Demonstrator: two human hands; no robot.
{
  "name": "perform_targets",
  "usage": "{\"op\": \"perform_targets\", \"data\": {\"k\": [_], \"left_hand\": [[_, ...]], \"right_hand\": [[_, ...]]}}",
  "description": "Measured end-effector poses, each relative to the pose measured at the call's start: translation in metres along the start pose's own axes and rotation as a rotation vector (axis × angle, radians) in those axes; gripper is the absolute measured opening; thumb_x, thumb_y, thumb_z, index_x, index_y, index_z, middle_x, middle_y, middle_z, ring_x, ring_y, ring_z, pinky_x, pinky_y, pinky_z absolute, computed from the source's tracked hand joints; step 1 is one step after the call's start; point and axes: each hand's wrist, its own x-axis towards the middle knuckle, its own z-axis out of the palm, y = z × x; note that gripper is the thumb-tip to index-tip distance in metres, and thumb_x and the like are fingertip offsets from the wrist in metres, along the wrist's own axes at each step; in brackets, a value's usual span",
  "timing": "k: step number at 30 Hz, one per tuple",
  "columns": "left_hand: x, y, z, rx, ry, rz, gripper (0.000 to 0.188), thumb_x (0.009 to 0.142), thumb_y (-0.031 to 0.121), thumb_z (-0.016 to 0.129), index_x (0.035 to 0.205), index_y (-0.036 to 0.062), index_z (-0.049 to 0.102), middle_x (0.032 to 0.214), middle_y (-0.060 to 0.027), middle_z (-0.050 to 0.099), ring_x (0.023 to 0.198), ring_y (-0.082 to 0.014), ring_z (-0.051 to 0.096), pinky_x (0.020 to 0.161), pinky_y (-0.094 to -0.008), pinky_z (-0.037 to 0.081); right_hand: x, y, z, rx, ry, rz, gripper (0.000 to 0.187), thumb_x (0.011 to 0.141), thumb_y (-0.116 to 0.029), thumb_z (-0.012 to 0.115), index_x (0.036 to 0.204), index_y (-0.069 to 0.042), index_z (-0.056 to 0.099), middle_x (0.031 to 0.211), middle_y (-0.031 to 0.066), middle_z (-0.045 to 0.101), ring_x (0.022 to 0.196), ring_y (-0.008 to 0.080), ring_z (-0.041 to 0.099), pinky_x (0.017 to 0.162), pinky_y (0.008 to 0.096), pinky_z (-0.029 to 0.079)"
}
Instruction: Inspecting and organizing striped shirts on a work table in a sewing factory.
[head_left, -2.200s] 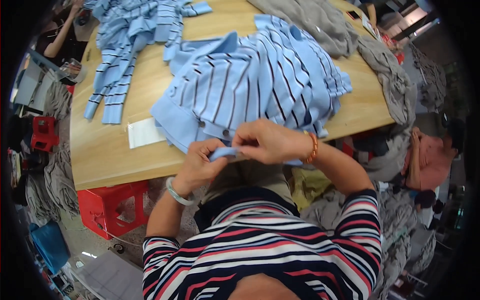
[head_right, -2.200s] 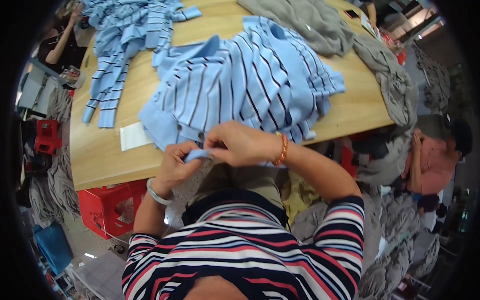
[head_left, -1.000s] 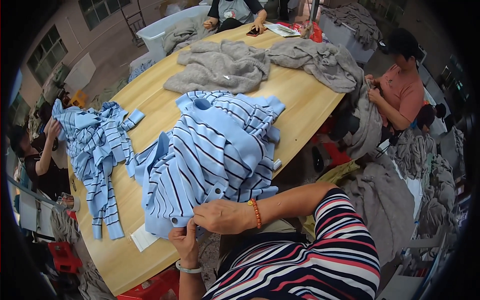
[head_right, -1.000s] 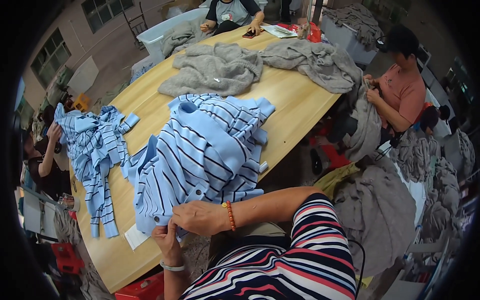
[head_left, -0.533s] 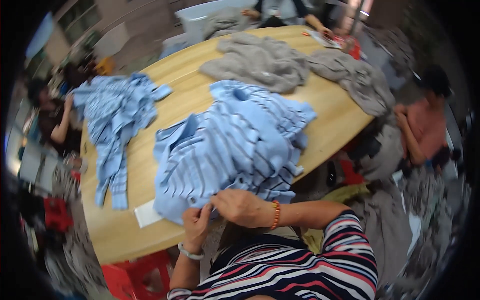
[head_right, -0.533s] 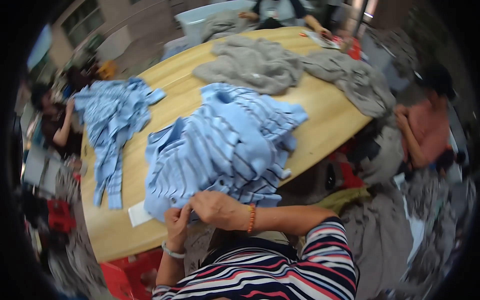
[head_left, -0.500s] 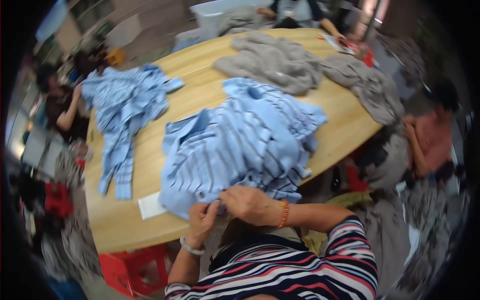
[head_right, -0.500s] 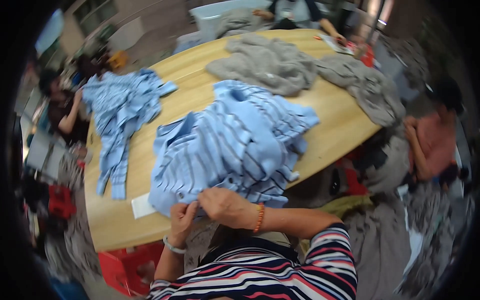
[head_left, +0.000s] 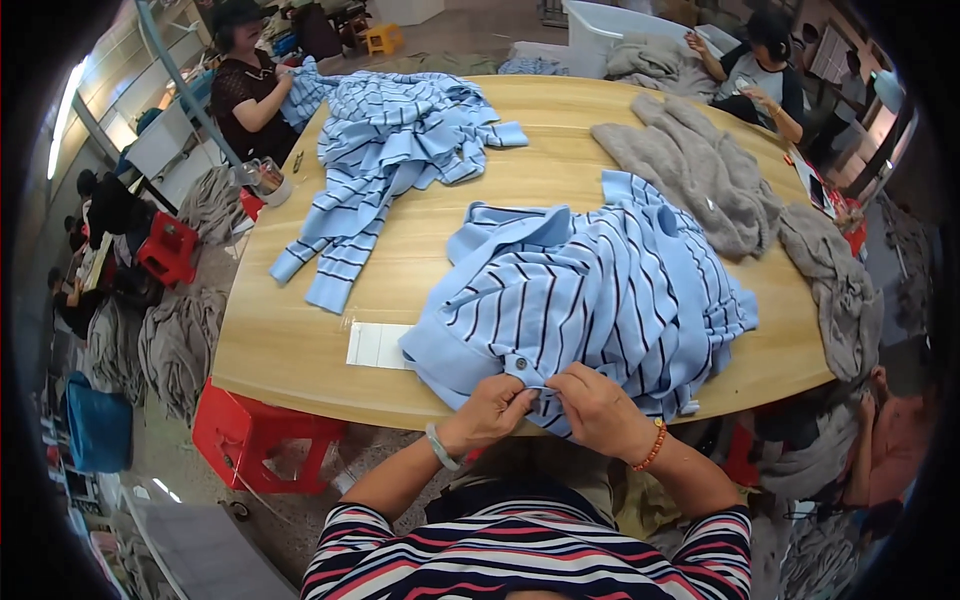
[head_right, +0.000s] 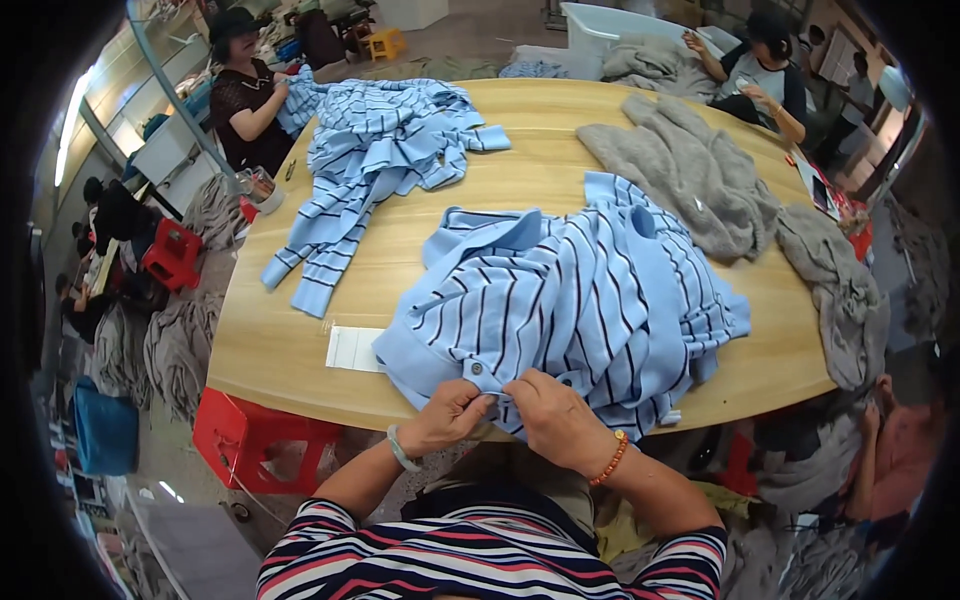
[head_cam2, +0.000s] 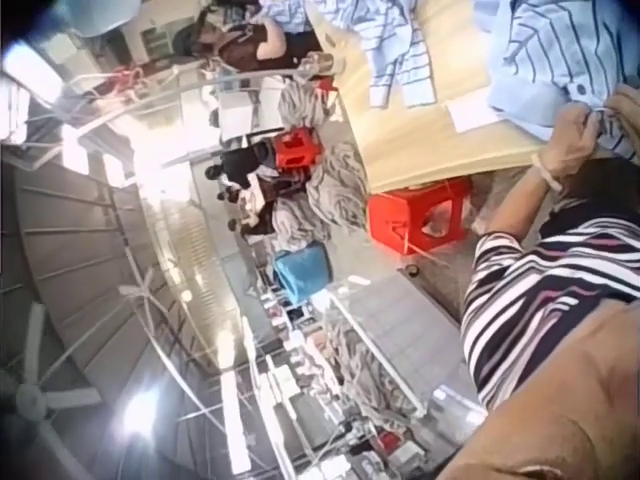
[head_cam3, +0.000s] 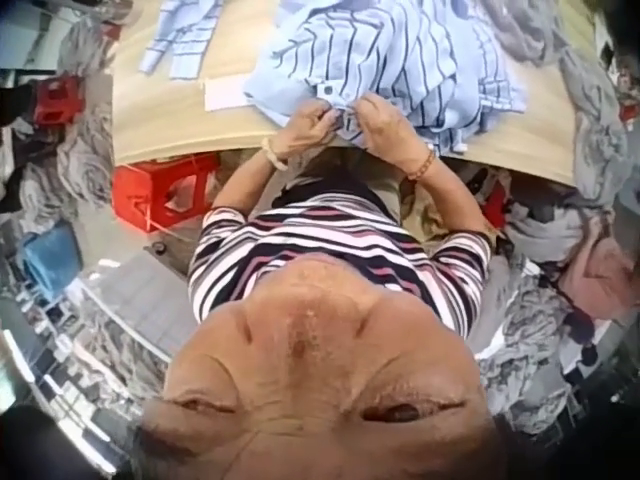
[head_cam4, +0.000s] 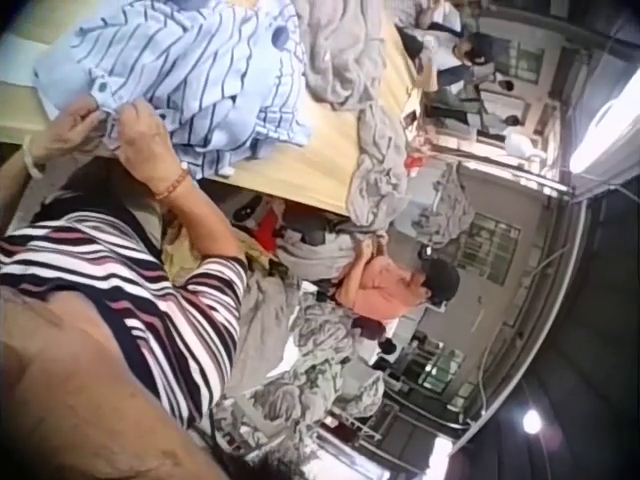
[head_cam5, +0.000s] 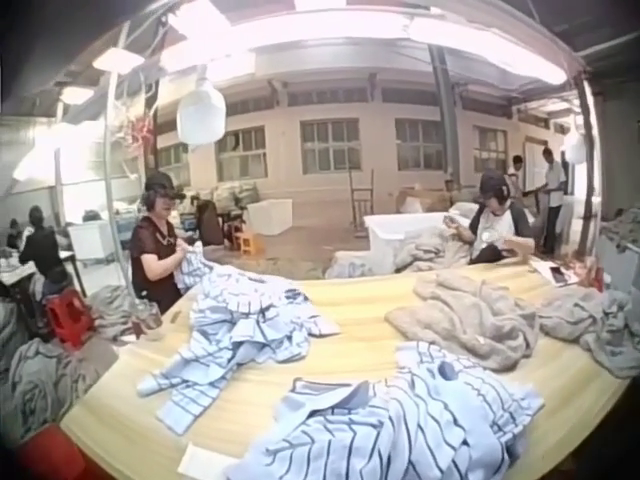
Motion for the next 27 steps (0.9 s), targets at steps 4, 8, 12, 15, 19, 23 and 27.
{"op": "perform_targets", "data": {"k": [4,8,12,15,19,23,27], "left_hand": [[0.004,-0.008,-0.003,-0.174,-0.079,0.007,0.016,0.093,0.011,0.054,0.084,-0.0021,0.057,0.060,-0.0095,0.043,0.056,-0.0134,0.037,0.052,-0.0307,0.035],[0.007,-0.013,-0.008,-0.013,-0.097,0.038,0.020,0.091,0.012,0.056,0.075,-0.0008,0.053,0.061,-0.0136,0.047,0.054,-0.0236,0.043,0.053,-0.0354,0.037],[0.010,-0.012,-0.012,0.012,-0.111,0.066,0.021,0.089,0.014,0.058,0.074,-0.0003,0.053,0.063,-0.0160,0.049,0.055,-0.0290,0.045,0.053,-0.0372,0.038],[0.011,-0.007,-0.012,0.016,-0.099,0.072,0.022,0.089,0.014,0.059,0.073,-0.0002,0.052,0.063,-0.0171,0.049,0.056,-0.0306,0.045,0.053,-0.0374,0.038],[0.006,0.003,-0.015,-0.130,-0.017,-0.058,0.023,0.085,0.011,0.066,0.069,0.0013,0.052,0.058,-0.0020,0.039,0.055,-0.0095,0.034,0.048,-0.0290,0.029],[-0.019,0.016,-0.038,-0.112,-0.051,-0.194,0.011,0.084,0.012,0.070,0.086,0.0018,0.064,0.064,0.0014,0.055,0.059,-0.0043,0.045,0.052,-0.0230,0.035],[-0.042,0.025,-0.052,0.141,-0.073,-0.078,0.010,0.080,0.007,0.070,0.087,0.0025,0.064,0.074,-0.0027,0.059,0.071,-0.0125,0.051,0.062,-0.0262,0.038]], "right_hand": [[0.003,0.006,0.002,-0.056,0.030,-0.073,0.021,0.080,0.004,0.057,0.100,0.002,0.060,0.085,0.0149,0.056,0.072,0.0312,0.058,0.063,0.0371,0.048],[0.006,0.014,-0.001,0.010,-0.038,-0.080,0.019,0.078,0.005,0.058,0.097,0.001,0.060,0.082,0.0139,0.056,0.071,0.0309,0.058,0.061,0.0368,0.048],[0.011,0.018,-0.007,0.040,-0.062,-0.163,0.018,0.078,0.006,0.058,0.094,0.001,0.059,0.080,0.0132,0.055,0.070,0.0304,0.058,0.060,0.0367,0.047],[0.017,0.016,-0.011,0.135,-0.099,-0.158,0.017,0.077,0.006,0.059,0.093,0.000,0.059,0.078,0.0134,0.055,0.068,0.0301,0.058,0.059,0.0365,0.046],[0.019,0.014,-0.015,0.331,-0.104,0.043,0.010,0.079,-0.006,0.069,0.081,-0.001,0.060,0.067,0.0095,0.055,0.058,0.0199,0.055,0.053,0.0302,0.043],[0.014,0.009,-0.018,0.333,-0.031,0.138,0.011,0.080,-0.006,0.071,0.078,-0.002,0.062,0.069,0.0068,0.059,0.058,0.0150,0.055,0.053,0.0261,0.042],[0.013,-0.008,-0.015,0.210,-0.048,0.092,0.009,0.079,-0.003,0.070,0.083,-0.002,0.062,0.082,0.0077,0.062,0.064,0.0188,0.060,0.056,0.0279,0.046]]}}
